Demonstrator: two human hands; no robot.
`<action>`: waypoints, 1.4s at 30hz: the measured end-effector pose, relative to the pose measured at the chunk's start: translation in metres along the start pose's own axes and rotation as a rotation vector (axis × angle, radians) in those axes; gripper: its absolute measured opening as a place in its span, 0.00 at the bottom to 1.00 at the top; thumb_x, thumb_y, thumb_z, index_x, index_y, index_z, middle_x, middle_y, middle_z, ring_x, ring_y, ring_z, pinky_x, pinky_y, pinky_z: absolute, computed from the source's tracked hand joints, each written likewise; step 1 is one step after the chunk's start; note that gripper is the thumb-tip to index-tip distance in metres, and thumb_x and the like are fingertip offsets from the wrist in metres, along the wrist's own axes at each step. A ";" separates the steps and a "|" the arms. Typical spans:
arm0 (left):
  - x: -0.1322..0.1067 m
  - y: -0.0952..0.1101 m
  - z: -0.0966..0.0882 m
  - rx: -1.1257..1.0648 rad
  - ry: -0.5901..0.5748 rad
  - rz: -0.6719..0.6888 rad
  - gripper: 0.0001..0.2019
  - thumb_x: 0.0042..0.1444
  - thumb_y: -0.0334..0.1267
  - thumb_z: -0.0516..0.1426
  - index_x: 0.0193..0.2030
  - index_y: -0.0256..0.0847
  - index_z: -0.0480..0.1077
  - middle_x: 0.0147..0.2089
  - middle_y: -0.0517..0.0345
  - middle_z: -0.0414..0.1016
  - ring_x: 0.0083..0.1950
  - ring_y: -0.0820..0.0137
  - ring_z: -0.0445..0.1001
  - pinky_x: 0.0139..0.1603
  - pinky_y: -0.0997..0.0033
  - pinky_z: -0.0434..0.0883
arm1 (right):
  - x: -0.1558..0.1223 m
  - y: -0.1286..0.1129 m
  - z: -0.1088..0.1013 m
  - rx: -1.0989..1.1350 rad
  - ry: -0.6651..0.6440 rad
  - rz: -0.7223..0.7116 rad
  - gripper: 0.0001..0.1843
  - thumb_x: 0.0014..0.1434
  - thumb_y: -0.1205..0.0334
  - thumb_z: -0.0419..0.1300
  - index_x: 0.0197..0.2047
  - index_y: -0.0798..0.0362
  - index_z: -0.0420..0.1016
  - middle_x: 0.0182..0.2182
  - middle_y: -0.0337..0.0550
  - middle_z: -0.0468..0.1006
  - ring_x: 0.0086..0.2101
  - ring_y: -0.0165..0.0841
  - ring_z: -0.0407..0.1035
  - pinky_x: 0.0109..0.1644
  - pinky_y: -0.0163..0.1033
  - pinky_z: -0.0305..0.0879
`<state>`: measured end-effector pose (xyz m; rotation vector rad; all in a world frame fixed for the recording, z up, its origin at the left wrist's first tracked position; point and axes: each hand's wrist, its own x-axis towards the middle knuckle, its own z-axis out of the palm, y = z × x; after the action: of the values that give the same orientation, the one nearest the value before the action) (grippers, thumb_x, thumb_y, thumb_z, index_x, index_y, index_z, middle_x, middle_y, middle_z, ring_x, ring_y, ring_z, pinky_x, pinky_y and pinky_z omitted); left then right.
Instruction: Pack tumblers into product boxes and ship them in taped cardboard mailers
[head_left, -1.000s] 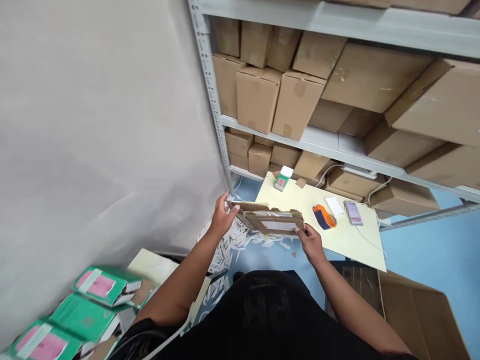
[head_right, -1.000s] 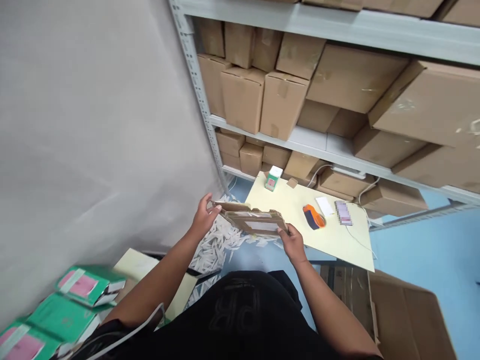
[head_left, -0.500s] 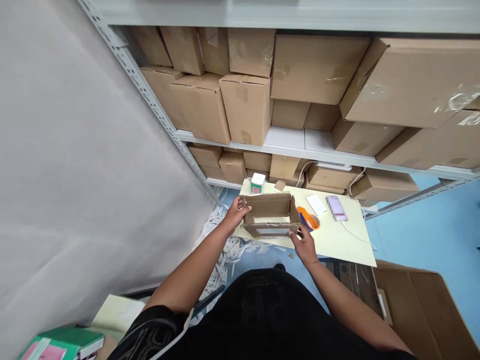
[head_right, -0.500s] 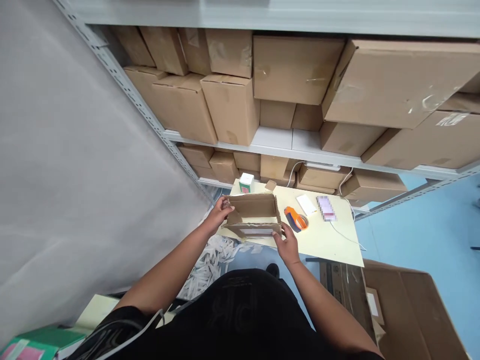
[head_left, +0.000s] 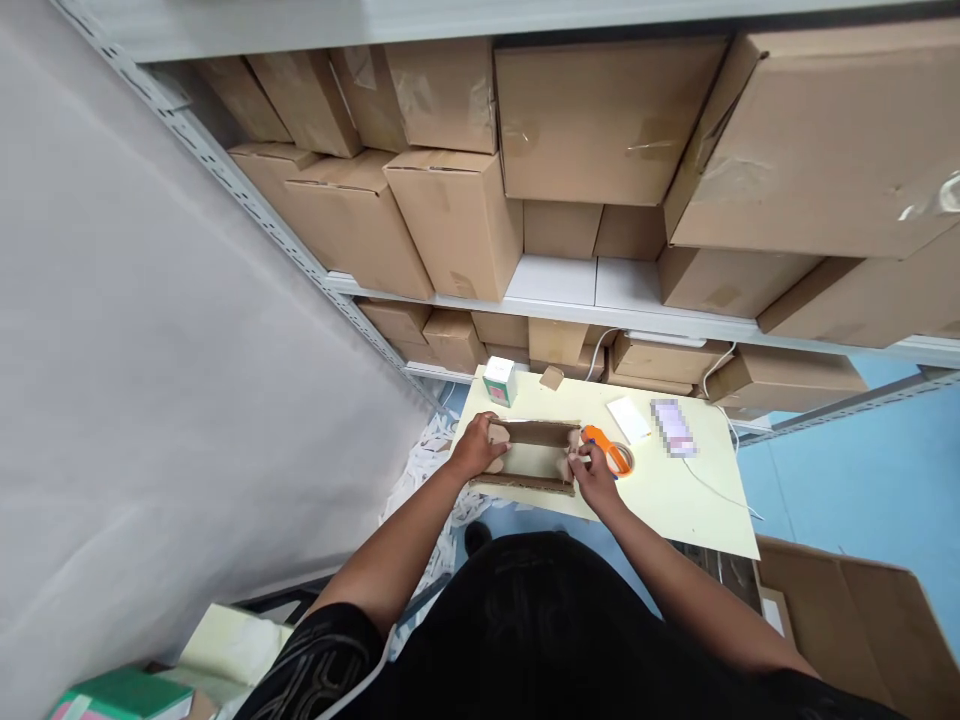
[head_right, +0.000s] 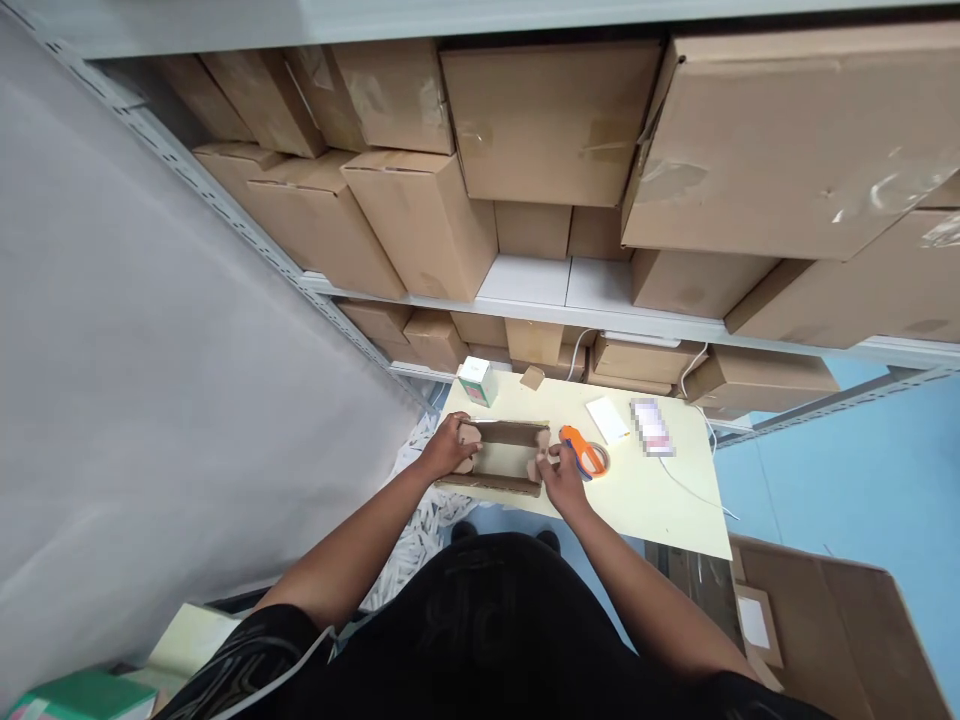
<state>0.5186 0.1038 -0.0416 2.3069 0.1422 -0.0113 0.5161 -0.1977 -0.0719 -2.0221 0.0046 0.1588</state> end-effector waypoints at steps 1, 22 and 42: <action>0.005 -0.003 0.001 0.009 0.015 0.015 0.28 0.49 0.42 0.69 0.56 0.40 0.68 0.57 0.46 0.70 0.60 0.57 0.71 0.64 0.57 0.68 | 0.002 -0.002 0.004 -0.032 0.024 -0.018 0.26 0.60 0.37 0.60 0.48 0.49 0.70 0.41 0.46 0.77 0.30 0.36 0.71 0.36 0.46 0.74; 0.024 -0.028 -0.017 -0.475 -0.020 0.298 0.14 0.58 0.28 0.48 0.40 0.42 0.75 0.52 0.50 0.77 0.59 0.60 0.74 0.63 0.55 0.70 | -0.040 -0.025 0.033 -0.276 0.310 -0.053 0.25 0.71 0.42 0.45 0.49 0.51 0.74 0.46 0.54 0.81 0.47 0.46 0.76 0.51 0.51 0.72; -0.022 -0.017 -0.011 -0.194 -0.090 -0.150 0.20 0.69 0.48 0.51 0.61 0.43 0.68 0.59 0.46 0.77 0.59 0.56 0.77 0.58 0.56 0.72 | -0.017 -0.019 0.031 -0.202 0.197 0.069 0.20 0.63 0.43 0.53 0.47 0.51 0.67 0.37 0.44 0.76 0.31 0.39 0.70 0.37 0.44 0.67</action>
<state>0.4949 0.1210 -0.0454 2.0939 0.2591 -0.1702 0.4973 -0.1626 -0.0665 -2.2337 0.1900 0.0023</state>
